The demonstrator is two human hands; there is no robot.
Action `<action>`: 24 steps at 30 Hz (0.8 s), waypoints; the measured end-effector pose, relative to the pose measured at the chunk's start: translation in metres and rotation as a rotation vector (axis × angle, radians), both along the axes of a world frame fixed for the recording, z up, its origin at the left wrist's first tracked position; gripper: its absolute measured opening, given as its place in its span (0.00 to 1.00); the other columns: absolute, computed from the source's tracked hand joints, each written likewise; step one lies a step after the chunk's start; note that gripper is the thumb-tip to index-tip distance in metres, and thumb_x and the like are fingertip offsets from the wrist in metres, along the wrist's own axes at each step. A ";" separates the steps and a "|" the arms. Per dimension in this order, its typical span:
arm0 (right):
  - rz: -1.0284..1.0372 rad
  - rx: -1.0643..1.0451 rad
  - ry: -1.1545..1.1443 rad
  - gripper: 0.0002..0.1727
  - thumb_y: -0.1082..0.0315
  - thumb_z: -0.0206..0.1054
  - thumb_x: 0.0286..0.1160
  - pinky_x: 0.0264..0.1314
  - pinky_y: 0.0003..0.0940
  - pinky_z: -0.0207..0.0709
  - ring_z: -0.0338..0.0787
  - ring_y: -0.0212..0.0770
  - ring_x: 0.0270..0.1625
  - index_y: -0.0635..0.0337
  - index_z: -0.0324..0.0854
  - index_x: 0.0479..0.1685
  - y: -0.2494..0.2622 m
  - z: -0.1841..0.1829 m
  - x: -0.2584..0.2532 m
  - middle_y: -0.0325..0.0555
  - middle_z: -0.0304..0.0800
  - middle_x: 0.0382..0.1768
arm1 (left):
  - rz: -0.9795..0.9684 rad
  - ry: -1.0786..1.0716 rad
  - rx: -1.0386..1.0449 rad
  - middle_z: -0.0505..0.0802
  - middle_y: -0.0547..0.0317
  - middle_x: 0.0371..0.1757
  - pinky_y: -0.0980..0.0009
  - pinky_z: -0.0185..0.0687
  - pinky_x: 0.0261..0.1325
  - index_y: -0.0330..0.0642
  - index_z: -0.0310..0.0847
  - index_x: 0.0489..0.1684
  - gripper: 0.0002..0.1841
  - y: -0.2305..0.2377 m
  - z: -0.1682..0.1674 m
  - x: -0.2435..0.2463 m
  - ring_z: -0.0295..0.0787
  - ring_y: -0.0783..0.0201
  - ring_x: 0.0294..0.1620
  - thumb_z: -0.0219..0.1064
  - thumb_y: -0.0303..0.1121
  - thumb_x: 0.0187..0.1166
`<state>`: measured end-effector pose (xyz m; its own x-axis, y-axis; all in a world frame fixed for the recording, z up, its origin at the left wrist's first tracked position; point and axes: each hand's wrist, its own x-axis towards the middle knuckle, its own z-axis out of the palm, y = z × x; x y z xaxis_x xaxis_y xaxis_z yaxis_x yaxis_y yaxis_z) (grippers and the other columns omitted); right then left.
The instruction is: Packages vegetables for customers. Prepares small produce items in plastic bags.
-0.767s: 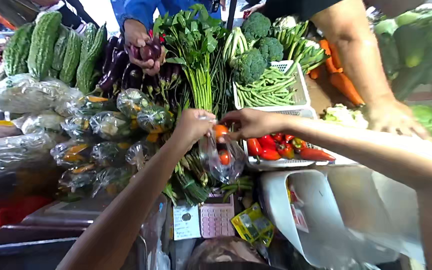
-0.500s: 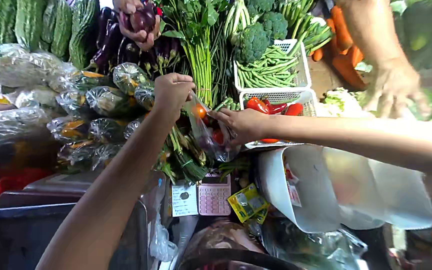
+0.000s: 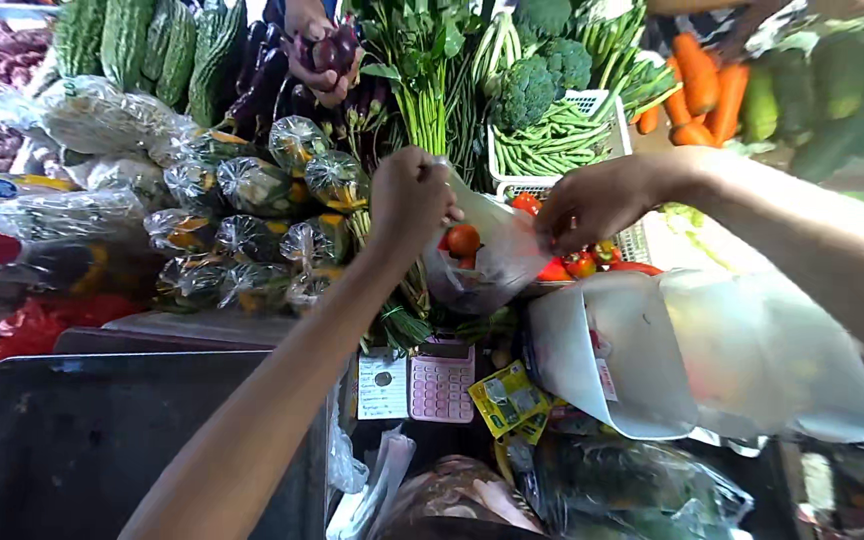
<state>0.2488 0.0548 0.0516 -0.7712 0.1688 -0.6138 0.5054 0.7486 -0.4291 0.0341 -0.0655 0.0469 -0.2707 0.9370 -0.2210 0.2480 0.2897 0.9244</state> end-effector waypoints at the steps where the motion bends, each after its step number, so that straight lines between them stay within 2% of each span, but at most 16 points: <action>1: -0.058 0.003 -0.015 0.03 0.74 0.75 0.73 0.50 0.49 0.84 0.91 0.45 0.39 0.60 0.91 0.41 0.002 0.003 0.002 0.47 0.92 0.33 | -0.038 0.047 0.023 0.91 0.48 0.44 0.63 0.95 0.44 0.31 0.78 0.60 0.15 0.001 -0.006 0.006 0.95 0.61 0.36 0.53 0.34 0.93; 4: -0.192 0.091 0.072 0.07 0.68 0.71 0.78 0.51 0.58 0.81 0.91 0.50 0.40 0.63 0.90 0.38 0.010 -0.023 0.005 0.51 0.91 0.33 | -0.239 0.266 0.007 0.86 0.38 0.64 0.47 0.82 0.65 0.35 0.82 0.65 0.18 0.004 -0.038 0.028 0.86 0.46 0.63 0.51 0.36 0.92; 6: -0.277 0.125 0.198 0.11 0.64 0.68 0.82 0.45 0.59 0.85 0.92 0.50 0.35 0.63 0.89 0.39 0.011 -0.056 0.003 0.51 0.91 0.30 | -0.443 0.447 -0.128 0.79 0.39 0.78 0.37 0.75 0.73 0.40 0.79 0.72 0.19 -0.004 -0.068 0.050 0.77 0.40 0.77 0.53 0.38 0.91; 7: -0.318 0.131 0.246 0.11 0.64 0.67 0.82 0.42 0.57 0.86 0.92 0.49 0.32 0.63 0.89 0.39 0.012 -0.068 -0.002 0.51 0.91 0.29 | -0.570 0.530 -0.231 0.70 0.40 0.86 0.32 0.63 0.80 0.42 0.74 0.79 0.22 -0.007 -0.081 0.057 0.63 0.37 0.87 0.56 0.37 0.88; 8: -0.358 0.116 0.250 0.11 0.64 0.66 0.83 0.42 0.56 0.86 0.92 0.49 0.33 0.64 0.88 0.41 0.012 -0.074 -0.009 0.53 0.91 0.30 | -0.696 0.623 -0.324 0.58 0.42 0.93 0.26 0.43 0.86 0.41 0.68 0.86 0.27 -0.007 -0.091 0.063 0.43 0.34 0.94 0.58 0.36 0.86; 9: -0.373 0.082 0.220 0.12 0.63 0.65 0.84 0.46 0.54 0.87 0.93 0.49 0.36 0.65 0.87 0.44 0.015 -0.078 -0.016 0.54 0.91 0.33 | -0.804 0.737 -0.380 0.47 0.42 0.96 0.24 0.28 0.87 0.39 0.60 0.90 0.31 -0.006 -0.100 0.068 0.28 0.31 0.95 0.59 0.36 0.85; 10: -0.358 0.043 0.181 0.14 0.62 0.64 0.86 0.51 0.54 0.87 0.93 0.49 0.39 0.66 0.86 0.48 0.016 -0.081 -0.021 0.55 0.92 0.37 | -0.872 0.844 -0.403 0.43 0.41 0.97 0.25 0.20 0.88 0.38 0.57 0.91 0.33 -0.005 -0.109 0.072 0.23 0.30 0.95 0.59 0.35 0.85; 12: -0.288 0.003 0.114 0.17 0.60 0.65 0.85 0.59 0.56 0.82 0.91 0.52 0.47 0.66 0.85 0.57 0.022 -0.084 -0.032 0.58 0.91 0.44 | -0.931 0.971 -0.399 0.49 0.39 0.96 0.29 0.14 0.89 0.35 0.61 0.89 0.31 -0.005 -0.118 0.078 0.26 0.32 0.96 0.59 0.31 0.84; 14: -0.311 0.008 0.136 0.22 0.60 0.70 0.82 0.62 0.57 0.82 0.92 0.54 0.50 0.64 0.80 0.69 0.029 -0.077 -0.044 0.59 0.92 0.50 | -0.987 0.988 -0.438 0.51 0.37 0.95 0.27 0.16 0.88 0.34 0.63 0.87 0.31 -0.006 -0.100 0.079 0.29 0.32 0.95 0.62 0.33 0.83; 15: -0.387 -0.001 0.222 0.23 0.62 0.70 0.82 0.61 0.57 0.84 0.93 0.55 0.50 0.64 0.79 0.71 0.034 -0.071 -0.051 0.60 0.92 0.50 | -1.007 0.960 -0.436 0.52 0.35 0.94 0.26 0.18 0.87 0.34 0.64 0.86 0.32 -0.008 -0.086 0.075 0.32 0.31 0.95 0.62 0.38 0.84; 16: -0.500 -0.038 0.344 0.21 0.63 0.68 0.84 0.58 0.54 0.86 0.94 0.53 0.48 0.64 0.79 0.70 0.039 -0.065 -0.061 0.59 0.93 0.50 | -1.030 0.922 -0.432 0.51 0.35 0.94 0.25 0.19 0.87 0.35 0.61 0.88 0.32 -0.012 -0.069 0.069 0.33 0.31 0.95 0.57 0.45 0.88; 17: -0.655 -0.122 0.482 0.19 0.62 0.64 0.86 0.55 0.51 0.88 0.94 0.50 0.47 0.65 0.79 0.69 0.045 -0.059 -0.073 0.57 0.93 0.49 | -1.031 0.872 -0.411 0.55 0.36 0.94 0.25 0.22 0.87 0.36 0.61 0.88 0.33 -0.018 -0.051 0.061 0.38 0.33 0.95 0.49 0.51 0.92; 19: -1.008 -0.450 0.692 0.23 0.53 0.51 0.94 0.55 0.42 0.86 0.92 0.42 0.50 0.62 0.75 0.70 0.055 -0.043 -0.104 0.48 0.90 0.53 | -0.972 0.739 -0.316 0.68 0.41 0.89 0.26 0.27 0.88 0.39 0.67 0.85 0.33 -0.031 -0.021 0.036 0.50 0.38 0.93 0.43 0.55 0.93; 21: -1.225 -0.713 0.839 0.30 0.43 0.38 0.94 0.54 0.40 0.86 0.92 0.40 0.50 0.58 0.74 0.67 0.072 -0.040 -0.139 0.44 0.90 0.50 | -0.912 0.636 -0.250 0.80 0.46 0.80 0.29 0.39 0.88 0.40 0.77 0.77 0.31 -0.037 -0.001 0.005 0.65 0.45 0.88 0.40 0.54 0.94; 22: -1.266 -0.760 0.884 0.35 0.41 0.33 0.93 0.54 0.41 0.86 0.92 0.42 0.50 0.59 0.74 0.69 0.080 -0.042 -0.157 0.46 0.90 0.52 | -0.871 0.583 -0.232 0.84 0.46 0.74 0.31 0.49 0.86 0.40 0.81 0.72 0.31 -0.039 0.007 -0.011 0.73 0.48 0.82 0.39 0.53 0.95; 24: -1.323 -0.758 0.931 0.41 0.36 0.30 0.90 0.59 0.48 0.83 0.90 0.48 0.57 0.58 0.73 0.76 0.092 -0.052 -0.195 0.52 0.88 0.60 | -0.759 0.488 -0.200 0.89 0.46 0.61 0.38 0.70 0.74 0.39 0.83 0.62 0.30 -0.044 0.021 -0.043 0.84 0.50 0.67 0.38 0.52 0.95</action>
<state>0.0543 0.1463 -0.0005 -0.4731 0.8177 -0.3279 -0.0389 -0.3913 -0.9194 -0.0084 -0.1096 0.0674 0.2951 0.8580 -0.4204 0.7853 0.0328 0.6182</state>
